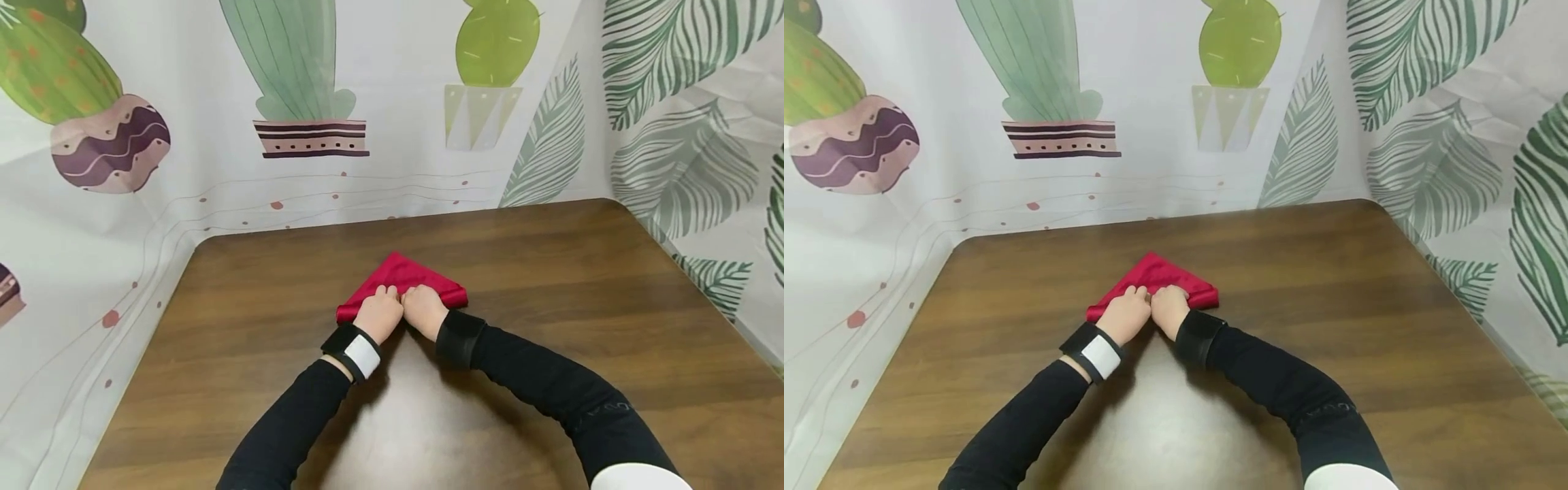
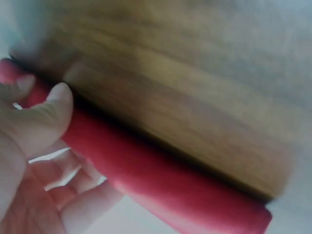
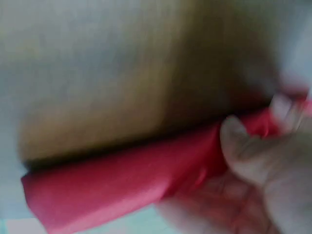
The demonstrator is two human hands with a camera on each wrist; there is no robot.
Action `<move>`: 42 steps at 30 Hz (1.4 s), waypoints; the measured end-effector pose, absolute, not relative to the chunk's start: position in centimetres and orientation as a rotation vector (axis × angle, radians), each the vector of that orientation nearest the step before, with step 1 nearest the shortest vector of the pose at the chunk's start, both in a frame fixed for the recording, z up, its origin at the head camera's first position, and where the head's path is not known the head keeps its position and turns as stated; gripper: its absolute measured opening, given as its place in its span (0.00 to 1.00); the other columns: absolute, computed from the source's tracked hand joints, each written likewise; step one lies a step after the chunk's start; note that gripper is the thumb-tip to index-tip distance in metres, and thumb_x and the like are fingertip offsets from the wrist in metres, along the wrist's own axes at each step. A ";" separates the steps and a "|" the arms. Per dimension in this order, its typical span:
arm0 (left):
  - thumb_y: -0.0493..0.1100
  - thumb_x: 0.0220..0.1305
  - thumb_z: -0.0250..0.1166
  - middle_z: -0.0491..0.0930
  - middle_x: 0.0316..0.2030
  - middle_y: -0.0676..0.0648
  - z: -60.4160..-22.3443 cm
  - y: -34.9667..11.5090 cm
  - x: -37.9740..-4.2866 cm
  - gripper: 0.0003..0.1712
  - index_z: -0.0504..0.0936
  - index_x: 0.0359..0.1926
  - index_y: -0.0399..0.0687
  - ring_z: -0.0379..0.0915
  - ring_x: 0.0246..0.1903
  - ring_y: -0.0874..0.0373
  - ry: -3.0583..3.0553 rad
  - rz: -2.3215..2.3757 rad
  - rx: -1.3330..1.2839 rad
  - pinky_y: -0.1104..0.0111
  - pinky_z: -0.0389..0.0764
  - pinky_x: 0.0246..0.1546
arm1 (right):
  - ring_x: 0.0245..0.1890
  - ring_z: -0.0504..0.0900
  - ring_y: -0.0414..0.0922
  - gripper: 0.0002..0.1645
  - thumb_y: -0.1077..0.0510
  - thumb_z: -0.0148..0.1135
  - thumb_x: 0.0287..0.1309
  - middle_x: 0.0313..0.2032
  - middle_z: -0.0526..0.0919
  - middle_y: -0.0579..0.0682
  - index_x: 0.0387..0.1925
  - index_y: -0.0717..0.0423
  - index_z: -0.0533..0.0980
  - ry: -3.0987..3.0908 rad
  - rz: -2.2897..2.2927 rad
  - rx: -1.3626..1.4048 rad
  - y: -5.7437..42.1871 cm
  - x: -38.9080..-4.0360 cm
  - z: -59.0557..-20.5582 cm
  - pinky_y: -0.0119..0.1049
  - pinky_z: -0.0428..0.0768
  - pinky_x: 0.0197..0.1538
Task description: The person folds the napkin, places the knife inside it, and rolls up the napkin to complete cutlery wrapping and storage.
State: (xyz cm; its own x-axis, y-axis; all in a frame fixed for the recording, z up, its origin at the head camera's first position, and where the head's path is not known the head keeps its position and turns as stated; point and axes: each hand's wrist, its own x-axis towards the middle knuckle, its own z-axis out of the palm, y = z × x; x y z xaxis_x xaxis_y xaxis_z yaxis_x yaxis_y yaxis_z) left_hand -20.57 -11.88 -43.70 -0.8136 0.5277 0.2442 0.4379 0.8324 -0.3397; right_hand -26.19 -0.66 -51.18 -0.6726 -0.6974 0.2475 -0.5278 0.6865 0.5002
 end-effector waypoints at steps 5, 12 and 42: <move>0.35 0.55 0.59 0.69 0.26 0.44 -43.5 -11.8 -20.4 0.05 0.82 0.27 0.42 0.67 0.27 0.53 -2.739 0.393 -0.696 0.66 0.75 0.15 | 0.21 0.75 0.51 0.12 0.65 0.42 0.57 0.23 0.75 0.55 0.27 0.60 0.74 -2.434 -0.666 0.918 -1.0 -24.8 -49.2 0.38 0.75 0.20; 0.34 0.52 0.60 0.70 0.23 0.45 -43.4 -11.4 -20.2 0.05 0.82 0.23 0.43 0.67 0.25 0.55 -2.617 0.430 -0.727 0.69 0.74 0.14 | 0.21 0.76 0.47 0.15 0.56 0.47 0.59 0.18 0.75 0.48 0.19 0.49 0.75 -2.591 -0.341 1.127 -0.4 -32.5 -57.8 0.39 0.75 0.26; 0.37 0.53 0.61 0.75 0.19 0.47 -42.3 -11.9 -21.3 0.07 0.81 0.20 0.49 0.73 0.19 0.55 -2.677 0.356 -0.867 0.65 0.75 0.17 | 0.15 0.71 0.45 0.13 0.50 0.55 0.51 0.13 0.70 0.44 0.15 0.45 0.70 -2.520 -0.342 1.211 0.4 -31.7 -55.3 0.39 0.71 0.17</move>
